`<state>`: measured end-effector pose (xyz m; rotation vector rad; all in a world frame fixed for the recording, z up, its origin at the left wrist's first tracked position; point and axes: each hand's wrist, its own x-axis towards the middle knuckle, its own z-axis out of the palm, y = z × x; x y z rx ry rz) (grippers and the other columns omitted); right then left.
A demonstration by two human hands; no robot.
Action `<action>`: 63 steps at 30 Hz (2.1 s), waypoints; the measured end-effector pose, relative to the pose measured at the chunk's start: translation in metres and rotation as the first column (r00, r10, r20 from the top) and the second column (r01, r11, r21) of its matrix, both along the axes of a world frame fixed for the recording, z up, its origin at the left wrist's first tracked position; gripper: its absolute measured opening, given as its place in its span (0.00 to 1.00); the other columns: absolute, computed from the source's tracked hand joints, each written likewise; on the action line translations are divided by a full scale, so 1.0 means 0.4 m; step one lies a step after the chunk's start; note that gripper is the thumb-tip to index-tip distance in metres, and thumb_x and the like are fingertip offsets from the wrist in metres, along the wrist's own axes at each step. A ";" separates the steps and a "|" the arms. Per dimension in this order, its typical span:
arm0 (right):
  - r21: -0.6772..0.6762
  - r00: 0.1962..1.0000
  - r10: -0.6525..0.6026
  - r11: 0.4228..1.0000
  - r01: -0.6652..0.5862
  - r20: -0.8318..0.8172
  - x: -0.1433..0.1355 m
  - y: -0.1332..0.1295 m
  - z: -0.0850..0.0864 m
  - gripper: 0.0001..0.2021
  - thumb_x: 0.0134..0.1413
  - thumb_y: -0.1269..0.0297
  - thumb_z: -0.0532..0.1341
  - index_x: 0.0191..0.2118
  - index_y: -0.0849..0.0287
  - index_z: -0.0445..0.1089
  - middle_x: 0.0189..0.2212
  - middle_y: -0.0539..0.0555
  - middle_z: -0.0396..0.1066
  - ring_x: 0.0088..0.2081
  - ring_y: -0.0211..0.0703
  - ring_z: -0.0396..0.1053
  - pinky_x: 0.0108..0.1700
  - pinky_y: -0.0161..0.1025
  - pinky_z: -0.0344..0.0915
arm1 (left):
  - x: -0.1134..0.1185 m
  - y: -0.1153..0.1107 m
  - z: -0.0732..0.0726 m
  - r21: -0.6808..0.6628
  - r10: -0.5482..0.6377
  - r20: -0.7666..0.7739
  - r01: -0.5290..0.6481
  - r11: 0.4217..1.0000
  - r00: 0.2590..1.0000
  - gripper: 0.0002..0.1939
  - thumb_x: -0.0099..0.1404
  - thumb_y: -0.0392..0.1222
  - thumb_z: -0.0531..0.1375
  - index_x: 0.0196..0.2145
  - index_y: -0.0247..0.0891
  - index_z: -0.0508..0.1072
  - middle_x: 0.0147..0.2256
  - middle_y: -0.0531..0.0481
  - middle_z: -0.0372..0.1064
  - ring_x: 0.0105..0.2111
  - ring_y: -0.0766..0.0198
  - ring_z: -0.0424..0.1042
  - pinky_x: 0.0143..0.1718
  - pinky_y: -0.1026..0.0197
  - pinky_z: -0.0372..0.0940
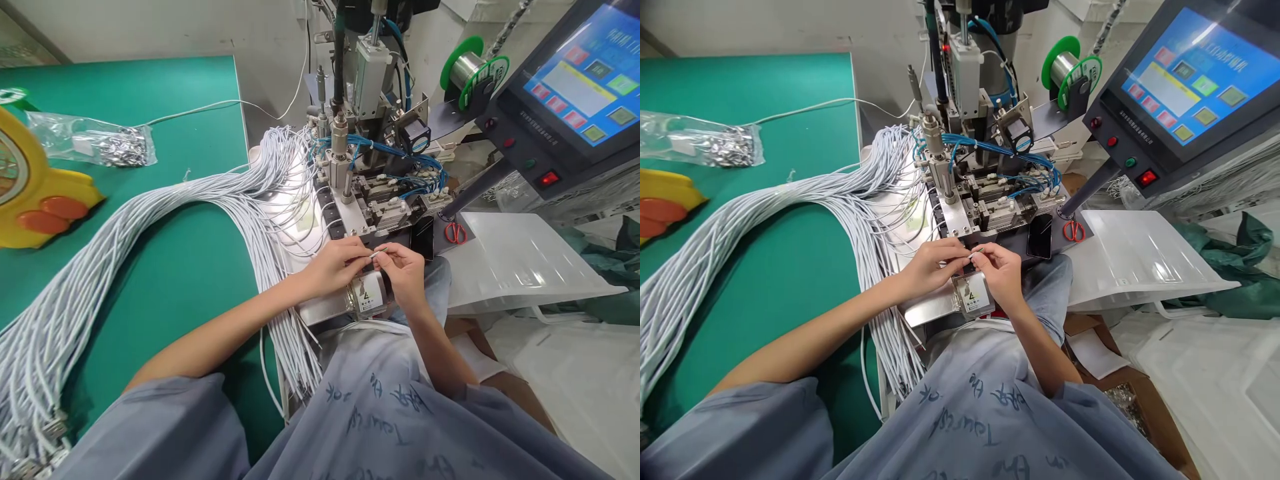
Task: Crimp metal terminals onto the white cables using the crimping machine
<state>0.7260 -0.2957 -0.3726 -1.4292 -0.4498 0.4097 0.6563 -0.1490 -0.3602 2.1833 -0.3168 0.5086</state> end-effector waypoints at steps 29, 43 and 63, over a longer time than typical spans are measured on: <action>-0.101 0.967 0.152 0.986 -0.133 0.203 0.044 -0.004 -0.011 0.08 0.49 0.62 0.62 0.26 0.58 0.75 0.20 0.49 0.63 0.23 0.35 0.56 0.25 0.35 0.53 | 0.005 0.013 -0.009 0.055 0.031 -0.008 -0.030 0.998 0.999 0.11 0.65 0.34 0.52 0.32 0.33 0.74 0.25 0.50 0.67 0.25 0.70 0.65 0.26 0.68 0.60; -0.139 0.965 -0.095 0.982 0.131 0.244 -0.002 0.023 -0.039 0.09 0.50 0.61 0.59 0.27 0.59 0.74 0.17 0.47 0.60 0.22 0.36 0.57 0.30 0.38 0.59 | -0.003 -0.016 -0.035 0.262 0.174 0.011 -0.171 0.950 0.985 0.12 0.65 0.35 0.52 0.30 0.33 0.74 0.25 0.50 0.67 0.25 0.69 0.67 0.25 0.68 0.60; -0.293 0.993 0.100 0.949 -0.116 -0.069 0.084 0.003 -0.127 0.09 0.41 0.58 0.62 0.25 0.60 0.69 0.19 0.48 0.66 0.23 0.35 0.60 0.26 0.34 0.59 | 0.009 0.003 -0.035 0.697 0.193 -0.331 0.101 0.710 0.924 0.13 0.59 0.26 0.50 0.38 0.30 0.72 0.35 0.42 0.69 0.26 0.65 0.71 0.24 0.65 0.61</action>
